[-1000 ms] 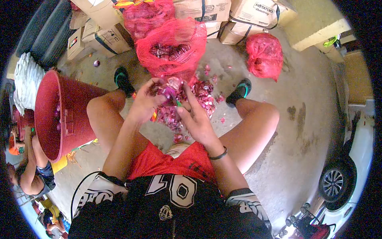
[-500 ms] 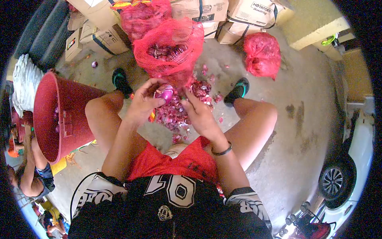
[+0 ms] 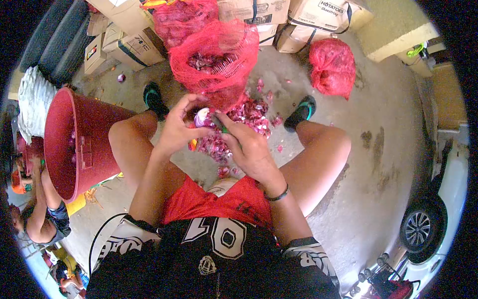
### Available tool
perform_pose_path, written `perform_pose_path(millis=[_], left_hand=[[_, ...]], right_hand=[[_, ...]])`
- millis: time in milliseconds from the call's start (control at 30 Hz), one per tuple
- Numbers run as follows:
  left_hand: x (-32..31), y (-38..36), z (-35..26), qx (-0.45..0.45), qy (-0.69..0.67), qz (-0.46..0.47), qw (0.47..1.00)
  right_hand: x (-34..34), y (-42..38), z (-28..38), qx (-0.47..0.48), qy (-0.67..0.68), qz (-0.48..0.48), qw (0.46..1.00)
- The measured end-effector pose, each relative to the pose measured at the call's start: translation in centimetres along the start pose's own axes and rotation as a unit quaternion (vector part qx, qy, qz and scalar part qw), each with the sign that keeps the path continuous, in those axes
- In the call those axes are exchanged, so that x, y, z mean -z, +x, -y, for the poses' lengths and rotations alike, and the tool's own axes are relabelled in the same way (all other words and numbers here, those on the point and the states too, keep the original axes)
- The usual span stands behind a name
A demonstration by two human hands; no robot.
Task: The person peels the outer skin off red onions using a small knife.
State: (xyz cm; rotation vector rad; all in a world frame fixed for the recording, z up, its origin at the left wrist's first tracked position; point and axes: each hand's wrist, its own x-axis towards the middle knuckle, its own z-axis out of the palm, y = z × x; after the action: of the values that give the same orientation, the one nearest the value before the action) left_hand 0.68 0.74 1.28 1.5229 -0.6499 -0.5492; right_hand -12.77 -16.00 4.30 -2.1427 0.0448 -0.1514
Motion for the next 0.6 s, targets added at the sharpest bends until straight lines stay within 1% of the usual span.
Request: perform_pose_path(millis=[33,100,133,233,300,367,433,500,567,600], left_hand=[[0.0,0.0,-0.1,0.001,0.006,0.005,1.0],[0.0,0.1,-0.6,0.0,0.017,0.014,1.0],[0.0,0.1,-0.5,0.0,0.0,0.012,1.0],[-0.1,0.1,-0.4,0.003,-0.049,0.01,0.999],[0.0,0.2,-0.3,0.011,-0.08,0.011,0.997],[0.2,0.2,0.1,0.002,-0.076,0.016,0.997],[0.2,0.2,-0.1,0.006,-0.097,0.018,0.995],[0.2,0.0,-0.5,0.024,-0.142,0.015,0.99],[0.4,0.1,-0.6,0.007,-0.128,0.039,0.991],[0.4,0.2,-0.6,-0.001,-0.122,0.053,0.991]], right_hand=[[0.0,0.0,-0.2,0.011,-0.029,-0.007,1.0],[-0.3,0.0,-0.8,0.013,0.015,-0.043,0.999],[-0.6,0.0,-1.2,0.014,0.038,-0.06,0.997],[-0.8,0.4,-2.0,0.063,0.048,-0.118,0.99],[0.0,-0.1,-0.7,-0.008,0.082,-0.055,0.995],[0.6,-0.2,0.5,-0.064,0.103,0.002,0.993],[0.6,-0.1,1.0,-0.105,0.111,0.053,0.987],[0.4,-0.2,1.2,-0.155,0.17,0.031,0.973],[0.1,-0.1,0.8,-0.111,0.171,0.01,0.979],[-0.2,0.1,0.0,-0.042,0.142,0.0,0.989]])
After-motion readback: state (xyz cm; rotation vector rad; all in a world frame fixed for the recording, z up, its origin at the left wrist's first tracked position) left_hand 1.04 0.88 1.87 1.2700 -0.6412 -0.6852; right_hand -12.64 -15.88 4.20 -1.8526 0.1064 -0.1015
